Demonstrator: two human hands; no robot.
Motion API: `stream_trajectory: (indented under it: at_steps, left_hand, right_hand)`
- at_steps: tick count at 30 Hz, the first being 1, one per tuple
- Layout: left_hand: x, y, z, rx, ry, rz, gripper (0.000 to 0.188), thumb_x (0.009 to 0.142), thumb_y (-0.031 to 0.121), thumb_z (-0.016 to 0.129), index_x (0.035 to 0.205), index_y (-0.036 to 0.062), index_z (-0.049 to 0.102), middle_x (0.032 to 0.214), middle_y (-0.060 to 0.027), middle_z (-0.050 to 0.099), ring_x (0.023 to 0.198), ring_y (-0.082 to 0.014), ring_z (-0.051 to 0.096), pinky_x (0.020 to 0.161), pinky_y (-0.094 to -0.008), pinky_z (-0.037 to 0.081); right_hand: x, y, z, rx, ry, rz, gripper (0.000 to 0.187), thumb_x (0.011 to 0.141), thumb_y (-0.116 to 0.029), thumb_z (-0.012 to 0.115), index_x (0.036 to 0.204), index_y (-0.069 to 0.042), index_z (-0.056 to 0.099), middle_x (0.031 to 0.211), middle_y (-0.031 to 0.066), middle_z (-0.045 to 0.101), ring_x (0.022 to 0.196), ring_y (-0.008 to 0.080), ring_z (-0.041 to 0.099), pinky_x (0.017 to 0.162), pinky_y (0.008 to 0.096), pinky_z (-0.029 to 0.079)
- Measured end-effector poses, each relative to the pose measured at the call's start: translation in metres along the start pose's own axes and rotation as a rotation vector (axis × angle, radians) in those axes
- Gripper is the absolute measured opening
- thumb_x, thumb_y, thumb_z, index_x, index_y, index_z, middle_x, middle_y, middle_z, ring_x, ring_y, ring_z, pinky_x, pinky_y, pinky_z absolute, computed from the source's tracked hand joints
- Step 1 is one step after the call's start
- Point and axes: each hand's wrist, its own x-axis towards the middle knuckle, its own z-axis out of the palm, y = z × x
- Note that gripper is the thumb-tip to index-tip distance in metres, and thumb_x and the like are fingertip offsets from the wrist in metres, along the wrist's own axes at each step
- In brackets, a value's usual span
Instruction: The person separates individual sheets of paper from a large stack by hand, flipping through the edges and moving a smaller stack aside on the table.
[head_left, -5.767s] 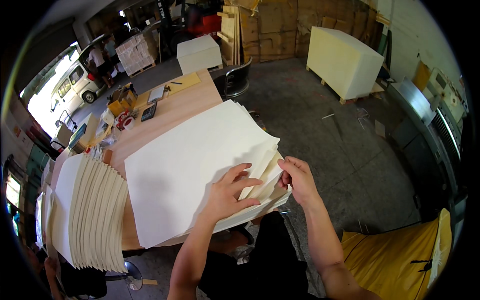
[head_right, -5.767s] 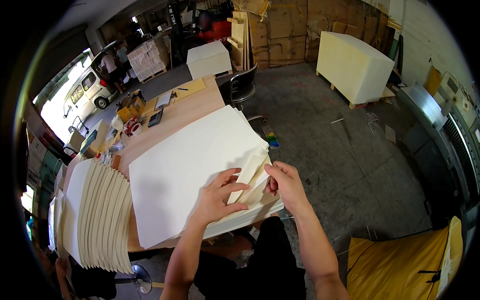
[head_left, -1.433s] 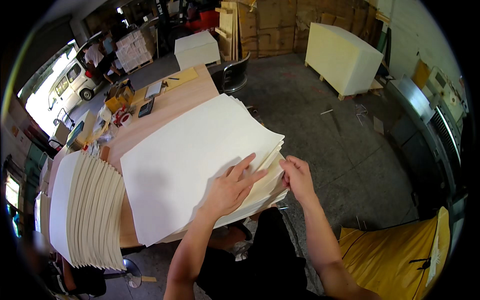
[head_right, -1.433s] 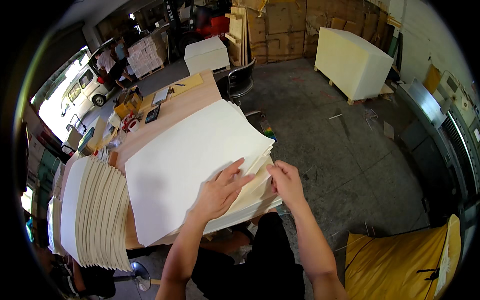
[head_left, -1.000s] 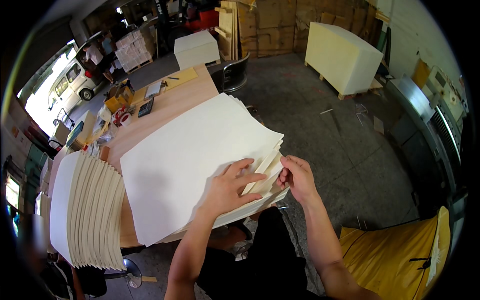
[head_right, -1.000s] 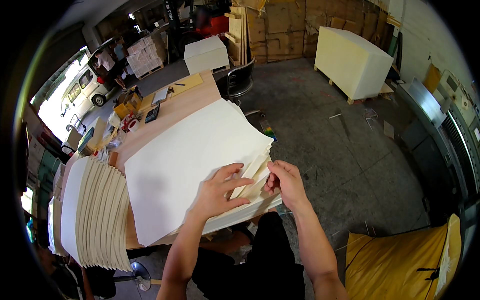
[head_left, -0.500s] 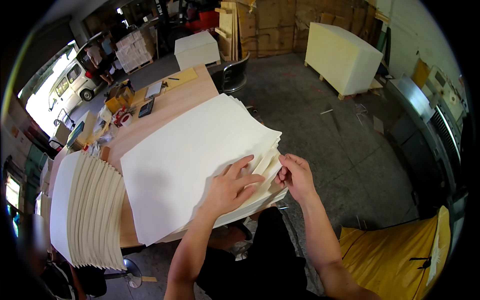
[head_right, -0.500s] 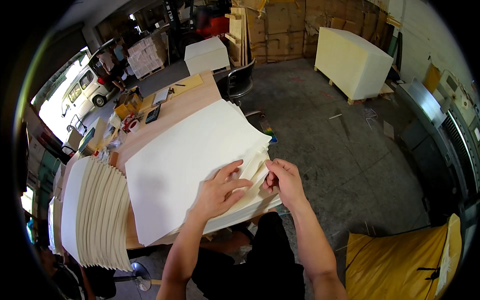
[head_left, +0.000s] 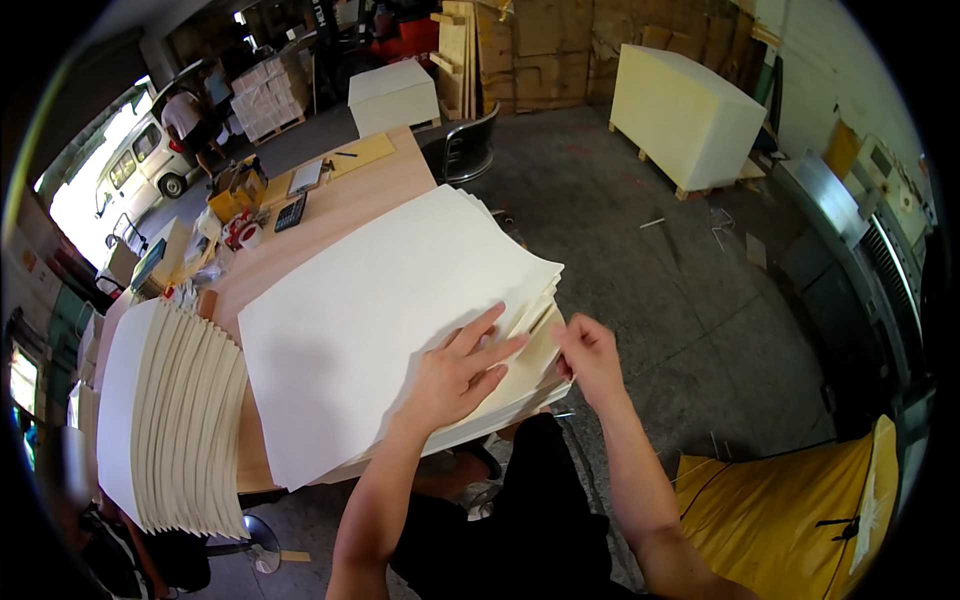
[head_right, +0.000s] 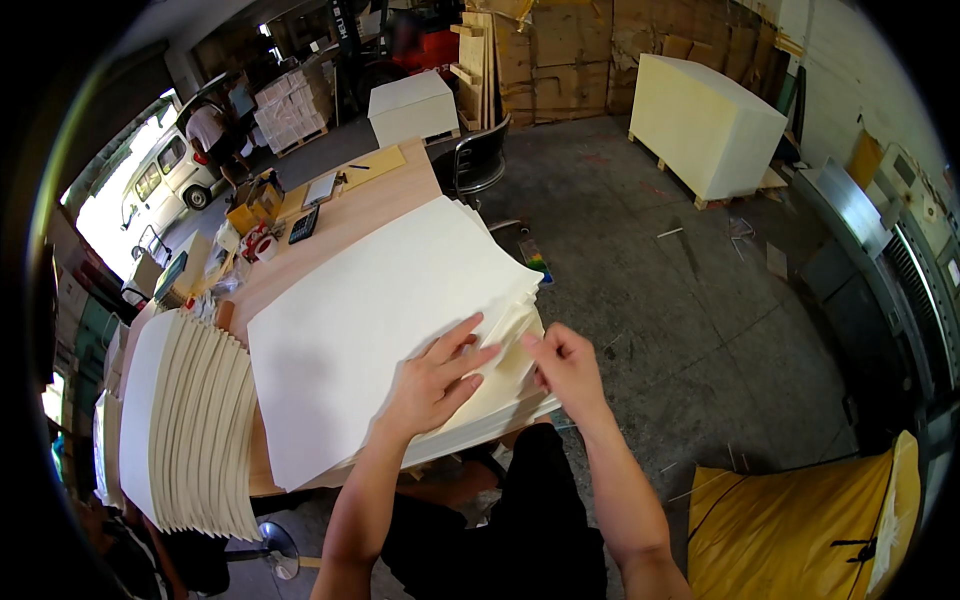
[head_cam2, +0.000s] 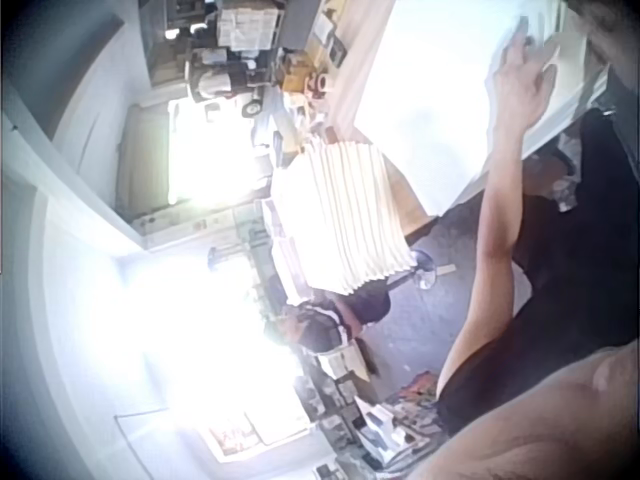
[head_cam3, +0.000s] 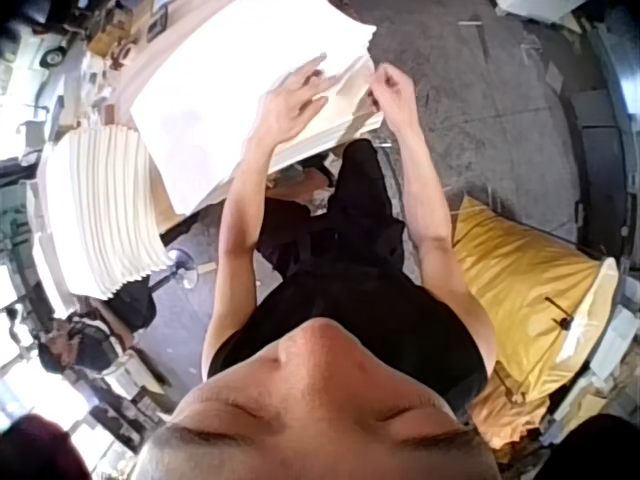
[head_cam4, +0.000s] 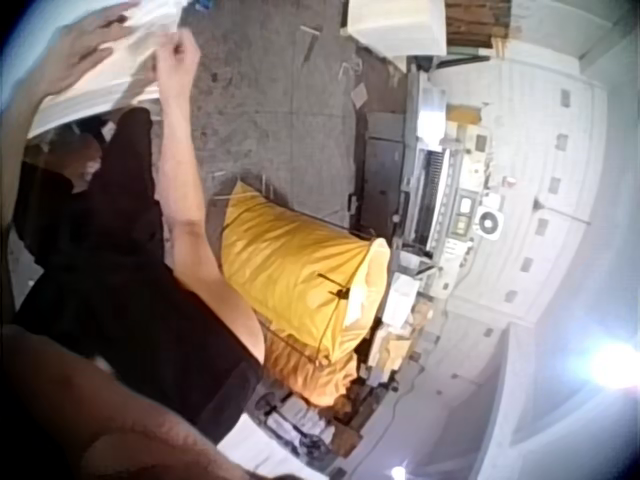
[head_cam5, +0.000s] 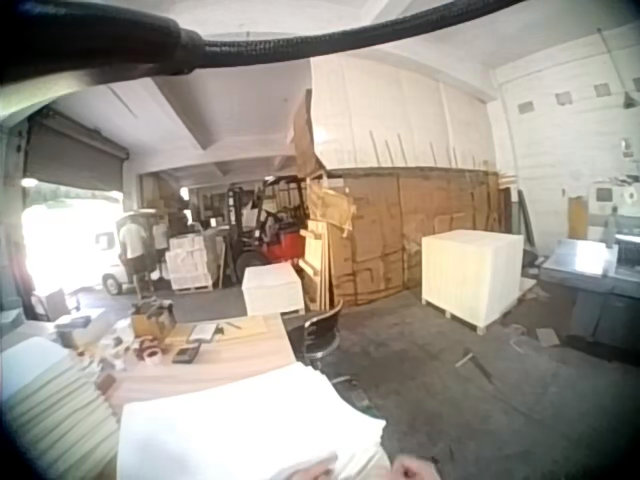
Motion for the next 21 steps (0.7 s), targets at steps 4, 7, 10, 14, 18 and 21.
stream_trajectory:
  at_steps: [4,7,10,14,18,21]
  left_hand:
    - [-0.003,-0.004,0.001,0.068,-0.011,0.050,0.035,0.090,0.015,0.072,0.122,0.0278,0.076,0.152,-0.0095,0.054,0.118,-0.0283,0.068,0.091,-0.0388,0.060]
    - [-0.001,-0.002,-0.003,0.121,-0.043,0.095,0.033,0.087,0.024,0.078,0.119,0.0292,0.076,0.152,-0.0080,0.053,0.120,-0.0275,0.067,0.090,-0.0391,0.060]
    - [0.001,0.005,-0.004,0.177,-0.038,0.098,0.037,0.082,0.034,0.084,0.118,0.0304,0.077,0.153,-0.0076,0.052,0.121,-0.0273,0.066,0.089,-0.0387,0.060]
    - [0.000,0.006,-0.004,0.124,-0.036,0.058,0.044,0.075,0.037,0.089,0.116,0.0293,0.078,0.149,-0.0082,0.055,0.121,-0.0270,0.066,0.090,-0.0389,0.059]
    - [0.000,0.002,-0.003,0.022,-0.047,0.012,0.046,0.072,0.030,0.092,0.116,0.0264,0.079,0.147,-0.0092,0.057,0.121,-0.0272,0.067,0.093,-0.0384,0.059]
    - [0.001,0.003,-0.003,-0.021,-0.038,0.006,0.048,0.071,0.026,0.093,0.117,0.0241,0.079,0.147,-0.0101,0.058,0.122,-0.0277,0.066,0.095,-0.0382,0.058]
  right_hand:
    - [0.001,-0.010,0.005,0.005,-0.003,0.045,0.036,0.104,-0.023,0.063,0.072,-0.010,0.053,0.064,0.0017,0.057,0.057,0.0131,0.060,0.047,0.0268,0.041]
    - [0.003,-0.013,0.011,0.158,-0.019,0.055,0.035,0.104,-0.022,0.063,0.072,-0.010,0.053,0.064,0.0015,0.057,0.057,0.0136,0.061,0.048,0.0270,0.042]
    - [0.003,-0.010,0.008,0.164,-0.020,0.051,0.036,0.104,-0.022,0.063,0.072,-0.010,0.053,0.064,0.0016,0.057,0.057,0.0137,0.061,0.049,0.0271,0.043]
    - [0.003,-0.007,0.006,0.175,-0.030,0.049,0.035,0.103,-0.022,0.064,0.072,-0.010,0.053,0.064,0.0016,0.057,0.057,0.0137,0.062,0.049,0.0271,0.045]
    - [0.000,-0.007,0.004,0.152,-0.008,0.069,0.036,0.104,-0.024,0.063,0.074,-0.009,0.053,0.066,0.0011,0.058,0.058,0.0131,0.060,0.050,0.0280,0.044]
    - [-0.015,0.011,-0.002,-0.270,0.358,-0.237,0.036,0.105,-0.027,0.063,0.076,-0.008,0.052,0.067,0.0009,0.057,0.060,0.0123,0.057,0.055,0.0286,0.043]
